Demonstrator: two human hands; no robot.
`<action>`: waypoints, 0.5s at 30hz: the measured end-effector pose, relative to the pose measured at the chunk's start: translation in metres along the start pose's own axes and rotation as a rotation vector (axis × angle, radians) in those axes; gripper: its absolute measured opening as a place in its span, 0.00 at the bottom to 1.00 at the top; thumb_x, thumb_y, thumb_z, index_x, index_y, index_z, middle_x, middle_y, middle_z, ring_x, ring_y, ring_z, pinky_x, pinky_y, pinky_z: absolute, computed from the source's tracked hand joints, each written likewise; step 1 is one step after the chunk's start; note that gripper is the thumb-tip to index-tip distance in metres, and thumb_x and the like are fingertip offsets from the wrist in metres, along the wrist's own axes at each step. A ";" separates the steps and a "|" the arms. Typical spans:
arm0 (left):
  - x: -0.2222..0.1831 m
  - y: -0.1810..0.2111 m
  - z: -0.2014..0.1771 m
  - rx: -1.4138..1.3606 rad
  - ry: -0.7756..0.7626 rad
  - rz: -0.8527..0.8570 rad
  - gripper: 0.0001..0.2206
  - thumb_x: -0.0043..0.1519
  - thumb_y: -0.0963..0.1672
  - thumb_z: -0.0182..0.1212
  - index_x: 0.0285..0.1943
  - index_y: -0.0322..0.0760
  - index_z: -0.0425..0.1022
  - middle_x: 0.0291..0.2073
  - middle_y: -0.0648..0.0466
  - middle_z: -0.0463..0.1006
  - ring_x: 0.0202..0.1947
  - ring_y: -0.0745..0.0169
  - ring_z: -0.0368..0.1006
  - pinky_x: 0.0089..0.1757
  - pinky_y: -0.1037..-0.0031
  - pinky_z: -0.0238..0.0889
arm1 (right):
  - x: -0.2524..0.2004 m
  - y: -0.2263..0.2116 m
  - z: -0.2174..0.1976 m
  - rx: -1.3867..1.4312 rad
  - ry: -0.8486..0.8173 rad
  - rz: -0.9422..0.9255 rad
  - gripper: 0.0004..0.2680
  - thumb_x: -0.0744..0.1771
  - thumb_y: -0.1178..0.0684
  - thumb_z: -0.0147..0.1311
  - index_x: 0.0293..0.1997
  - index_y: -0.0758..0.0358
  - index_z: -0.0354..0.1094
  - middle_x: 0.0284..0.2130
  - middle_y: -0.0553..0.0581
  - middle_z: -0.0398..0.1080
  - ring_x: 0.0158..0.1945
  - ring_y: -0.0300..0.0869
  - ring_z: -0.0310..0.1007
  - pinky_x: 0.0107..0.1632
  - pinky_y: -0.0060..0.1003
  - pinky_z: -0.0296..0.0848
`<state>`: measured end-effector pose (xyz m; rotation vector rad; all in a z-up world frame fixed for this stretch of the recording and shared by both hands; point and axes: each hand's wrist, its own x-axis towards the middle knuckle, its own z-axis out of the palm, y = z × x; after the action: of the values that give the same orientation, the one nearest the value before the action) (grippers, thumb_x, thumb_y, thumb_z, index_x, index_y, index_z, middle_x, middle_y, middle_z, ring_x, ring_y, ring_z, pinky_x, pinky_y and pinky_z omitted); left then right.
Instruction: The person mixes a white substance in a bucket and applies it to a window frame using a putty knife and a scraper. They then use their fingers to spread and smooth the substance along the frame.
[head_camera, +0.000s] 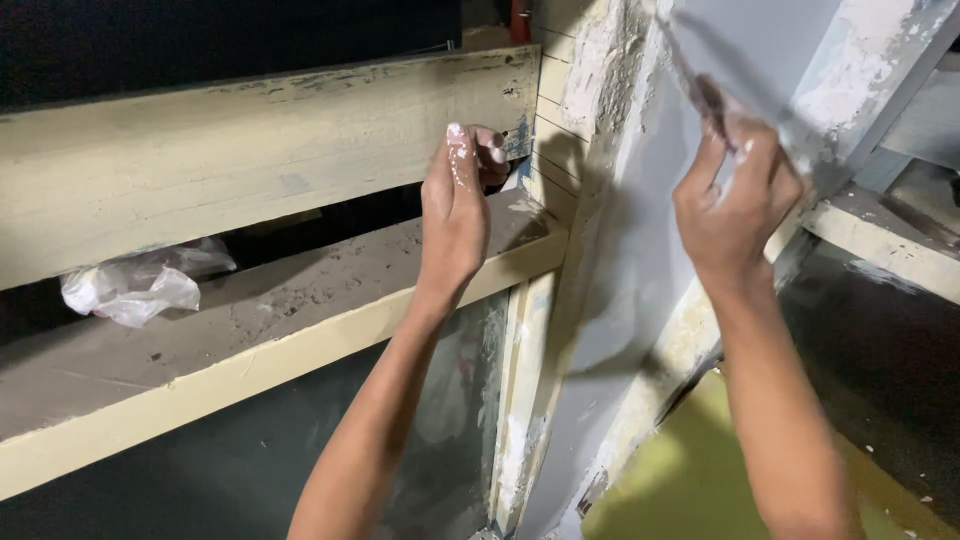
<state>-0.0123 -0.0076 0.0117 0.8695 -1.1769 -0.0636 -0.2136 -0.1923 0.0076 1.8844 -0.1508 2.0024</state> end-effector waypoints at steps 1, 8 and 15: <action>0.002 -0.001 0.002 0.020 0.000 -0.001 0.21 0.77 0.50 0.36 0.46 0.29 0.70 0.33 0.54 0.69 0.33 0.67 0.62 0.39 0.71 0.63 | 0.010 0.011 0.001 0.015 -0.012 -0.006 0.03 0.73 0.67 0.54 0.47 0.69 0.63 0.37 0.65 0.77 0.31 0.46 0.79 0.32 0.36 0.70; 0.007 -0.007 0.012 0.144 -0.006 0.030 0.22 0.76 0.51 0.36 0.46 0.30 0.71 0.30 0.54 0.72 0.32 0.68 0.66 0.38 0.73 0.65 | 0.016 0.005 0.017 0.115 -0.056 0.107 0.04 0.75 0.65 0.54 0.48 0.69 0.60 0.32 0.61 0.73 0.32 0.47 0.79 0.35 0.37 0.71; 0.014 -0.015 0.016 0.071 -0.033 0.027 0.21 0.77 0.51 0.36 0.46 0.29 0.70 0.32 0.54 0.70 0.33 0.68 0.64 0.39 0.72 0.64 | 0.001 -0.024 0.020 -0.001 -0.081 0.158 0.06 0.74 0.64 0.57 0.46 0.69 0.60 0.31 0.61 0.73 0.31 0.52 0.78 0.36 0.41 0.72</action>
<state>-0.0135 -0.0335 0.0146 0.9173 -1.2279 -0.0147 -0.1864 -0.1771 0.0064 2.0100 -0.3319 2.0260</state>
